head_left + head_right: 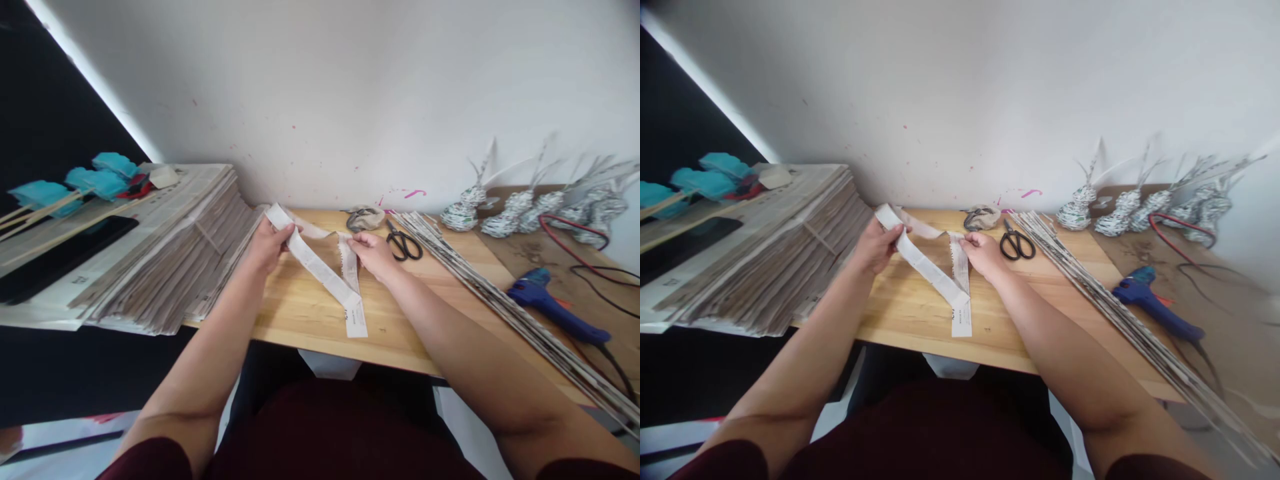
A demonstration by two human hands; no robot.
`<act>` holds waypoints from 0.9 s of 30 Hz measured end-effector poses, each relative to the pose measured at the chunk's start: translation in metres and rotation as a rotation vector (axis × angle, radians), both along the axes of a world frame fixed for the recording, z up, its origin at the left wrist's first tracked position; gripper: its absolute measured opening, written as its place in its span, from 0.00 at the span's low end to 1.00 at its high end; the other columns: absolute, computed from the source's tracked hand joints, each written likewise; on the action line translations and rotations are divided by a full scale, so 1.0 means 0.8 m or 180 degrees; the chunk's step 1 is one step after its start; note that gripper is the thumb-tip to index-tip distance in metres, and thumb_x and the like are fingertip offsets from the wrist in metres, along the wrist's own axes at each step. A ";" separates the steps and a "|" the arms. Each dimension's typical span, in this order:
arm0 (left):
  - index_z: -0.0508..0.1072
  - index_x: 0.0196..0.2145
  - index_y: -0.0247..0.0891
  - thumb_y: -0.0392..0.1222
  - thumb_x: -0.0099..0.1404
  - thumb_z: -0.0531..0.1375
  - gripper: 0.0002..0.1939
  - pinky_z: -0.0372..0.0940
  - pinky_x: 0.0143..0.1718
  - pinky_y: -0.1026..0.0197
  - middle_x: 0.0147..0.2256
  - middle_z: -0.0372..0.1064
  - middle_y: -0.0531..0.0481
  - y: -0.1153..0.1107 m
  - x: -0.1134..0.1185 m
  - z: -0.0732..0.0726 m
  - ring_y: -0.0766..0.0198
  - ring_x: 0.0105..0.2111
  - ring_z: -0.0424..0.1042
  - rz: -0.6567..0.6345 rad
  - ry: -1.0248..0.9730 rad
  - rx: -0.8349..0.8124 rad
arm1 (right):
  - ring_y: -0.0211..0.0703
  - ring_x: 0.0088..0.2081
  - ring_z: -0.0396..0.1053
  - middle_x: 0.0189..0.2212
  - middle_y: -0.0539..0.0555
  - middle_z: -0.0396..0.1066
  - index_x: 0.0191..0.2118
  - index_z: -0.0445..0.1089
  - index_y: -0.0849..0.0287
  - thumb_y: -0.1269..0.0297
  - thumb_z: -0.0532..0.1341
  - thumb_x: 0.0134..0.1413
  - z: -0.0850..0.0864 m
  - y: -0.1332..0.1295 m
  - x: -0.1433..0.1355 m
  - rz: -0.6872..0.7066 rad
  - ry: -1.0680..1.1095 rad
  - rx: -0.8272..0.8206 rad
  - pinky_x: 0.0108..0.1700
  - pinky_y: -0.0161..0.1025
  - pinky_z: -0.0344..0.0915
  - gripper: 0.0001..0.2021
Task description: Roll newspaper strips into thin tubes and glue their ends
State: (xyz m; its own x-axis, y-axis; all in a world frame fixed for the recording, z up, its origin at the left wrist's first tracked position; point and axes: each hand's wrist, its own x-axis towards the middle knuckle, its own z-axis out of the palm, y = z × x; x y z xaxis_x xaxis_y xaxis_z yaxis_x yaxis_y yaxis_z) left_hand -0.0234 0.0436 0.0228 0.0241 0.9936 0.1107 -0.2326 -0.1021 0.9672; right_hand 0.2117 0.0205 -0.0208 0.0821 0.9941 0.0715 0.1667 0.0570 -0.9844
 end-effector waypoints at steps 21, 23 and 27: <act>0.73 0.29 0.35 0.53 0.62 0.62 0.16 0.70 0.29 0.60 0.22 0.70 0.50 0.016 -0.094 0.080 0.63 0.23 0.71 0.0281 -0.0058 -0.0233 | 0.43 0.34 0.72 0.33 0.53 0.77 0.36 0.77 0.57 0.51 0.62 0.51 0.005 -0.003 0.009 0.0236 -0.0844 0.0109 0.36 0.38 0.63 0.15; 0.73 0.28 0.34 0.53 0.62 0.62 0.17 0.70 0.28 0.60 0.22 0.70 0.49 0.017 -0.095 0.089 0.62 0.22 0.71 0.0370 0.0094 -0.0260 | 0.44 0.32 0.71 0.30 0.52 0.77 0.35 0.77 0.56 0.49 0.64 0.48 0.008 -0.005 0.010 0.0368 -0.1077 0.0112 0.34 0.37 0.62 0.16; 0.71 0.24 0.34 0.48 0.62 0.62 0.15 0.64 0.20 0.64 0.18 0.67 0.50 0.023 -0.105 0.107 0.66 0.17 0.66 0.0837 0.0877 -0.0415 | 0.45 0.29 0.70 0.25 0.53 0.74 0.31 0.75 0.58 0.50 0.62 0.50 0.008 0.000 0.013 -0.0327 -0.1278 0.0267 0.31 0.38 0.61 0.15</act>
